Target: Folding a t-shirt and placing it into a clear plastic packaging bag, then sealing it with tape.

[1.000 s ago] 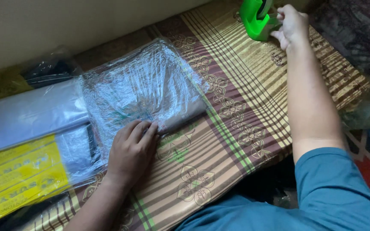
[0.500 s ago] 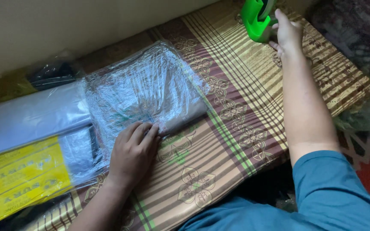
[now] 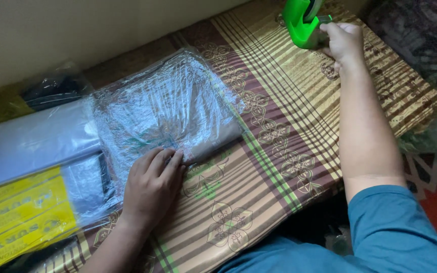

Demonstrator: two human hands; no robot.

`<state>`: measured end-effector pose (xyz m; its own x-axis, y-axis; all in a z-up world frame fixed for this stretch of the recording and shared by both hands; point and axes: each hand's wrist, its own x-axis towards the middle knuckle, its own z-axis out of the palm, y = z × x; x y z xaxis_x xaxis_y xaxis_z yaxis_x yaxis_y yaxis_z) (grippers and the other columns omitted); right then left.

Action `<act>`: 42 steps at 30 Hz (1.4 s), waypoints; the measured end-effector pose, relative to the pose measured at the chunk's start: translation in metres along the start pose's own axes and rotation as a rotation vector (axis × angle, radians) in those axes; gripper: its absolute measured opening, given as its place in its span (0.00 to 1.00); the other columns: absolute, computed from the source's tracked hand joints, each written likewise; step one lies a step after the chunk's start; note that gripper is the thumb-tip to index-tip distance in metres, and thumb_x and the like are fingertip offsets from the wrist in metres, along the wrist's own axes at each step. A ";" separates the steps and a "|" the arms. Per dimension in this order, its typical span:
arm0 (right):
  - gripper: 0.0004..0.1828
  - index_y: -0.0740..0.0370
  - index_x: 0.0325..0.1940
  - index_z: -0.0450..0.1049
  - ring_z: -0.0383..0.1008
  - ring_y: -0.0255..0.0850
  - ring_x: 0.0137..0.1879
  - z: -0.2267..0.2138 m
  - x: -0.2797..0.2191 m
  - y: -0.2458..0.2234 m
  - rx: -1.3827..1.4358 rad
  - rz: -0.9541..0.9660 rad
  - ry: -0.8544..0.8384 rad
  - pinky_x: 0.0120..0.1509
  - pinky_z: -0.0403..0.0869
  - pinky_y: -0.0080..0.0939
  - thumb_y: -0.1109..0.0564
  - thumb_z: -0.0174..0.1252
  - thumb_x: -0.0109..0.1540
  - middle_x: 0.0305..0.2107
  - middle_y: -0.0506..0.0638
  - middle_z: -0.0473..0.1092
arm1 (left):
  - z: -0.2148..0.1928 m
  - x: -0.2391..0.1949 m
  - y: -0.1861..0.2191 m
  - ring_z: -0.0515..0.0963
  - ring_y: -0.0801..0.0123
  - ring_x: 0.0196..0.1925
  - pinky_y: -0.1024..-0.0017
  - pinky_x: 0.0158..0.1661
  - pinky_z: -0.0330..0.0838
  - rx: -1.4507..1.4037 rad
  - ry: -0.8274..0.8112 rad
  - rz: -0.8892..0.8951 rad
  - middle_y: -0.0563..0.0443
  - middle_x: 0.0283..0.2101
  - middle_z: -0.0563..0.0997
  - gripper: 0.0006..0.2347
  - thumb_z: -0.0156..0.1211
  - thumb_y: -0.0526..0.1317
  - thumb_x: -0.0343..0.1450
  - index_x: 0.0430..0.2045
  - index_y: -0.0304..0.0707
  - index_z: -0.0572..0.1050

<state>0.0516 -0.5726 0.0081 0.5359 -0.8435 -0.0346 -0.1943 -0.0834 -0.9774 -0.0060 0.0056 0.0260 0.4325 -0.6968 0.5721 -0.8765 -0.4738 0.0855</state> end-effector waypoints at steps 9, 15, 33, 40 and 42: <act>0.13 0.48 0.28 0.74 0.57 0.24 0.19 -0.005 0.008 0.005 -0.174 -0.125 0.020 0.20 0.53 0.34 0.49 0.69 0.64 0.18 0.36 0.65 | 0.001 -0.002 0.000 0.79 0.51 0.52 0.57 0.48 0.75 0.012 -0.011 -0.007 0.44 0.47 0.82 0.11 0.61 0.40 0.75 0.49 0.37 0.79; 0.19 0.48 0.18 0.67 0.54 0.26 0.24 -0.018 0.010 0.021 -0.453 -0.227 0.118 0.25 0.51 0.40 0.53 0.65 0.61 0.15 0.34 0.55 | 0.001 -0.002 0.001 0.79 0.51 0.52 0.57 0.49 0.74 0.019 -0.007 -0.011 0.45 0.48 0.82 0.11 0.61 0.41 0.75 0.49 0.39 0.79; 0.03 0.71 0.47 0.76 0.77 0.38 0.40 0.061 -0.288 -0.130 -0.021 -0.801 -0.776 0.47 0.79 0.33 0.71 0.62 0.70 0.36 0.57 0.75 | 0.010 -0.004 -0.001 0.78 0.52 0.51 0.58 0.49 0.73 0.003 0.029 -0.018 0.45 0.47 0.79 0.11 0.61 0.42 0.75 0.49 0.39 0.77; 0.07 0.63 0.44 0.83 0.74 0.35 0.45 0.102 -0.345 -0.101 0.000 -0.503 -1.003 0.52 0.77 0.42 0.65 0.64 0.62 0.34 0.56 0.81 | 0.022 -0.005 0.002 0.80 0.56 0.42 0.63 0.35 0.74 0.155 0.238 -0.018 0.49 0.36 0.76 0.08 0.57 0.43 0.74 0.40 0.44 0.81; 0.08 0.61 0.44 0.83 0.76 0.37 0.46 0.111 -0.339 -0.088 -0.001 -0.495 -1.010 0.53 0.77 0.44 0.64 0.65 0.61 0.35 0.57 0.81 | 0.022 -0.004 0.001 0.80 0.56 0.41 0.63 0.35 0.74 0.158 0.242 -0.020 0.50 0.36 0.76 0.07 0.57 0.43 0.74 0.39 0.45 0.81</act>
<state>-0.0219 -0.2204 0.0825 0.9740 0.0993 0.2036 0.2241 -0.2910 -0.9301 -0.0038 -0.0043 0.0056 0.3695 -0.5466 0.7515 -0.8161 -0.5775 -0.0188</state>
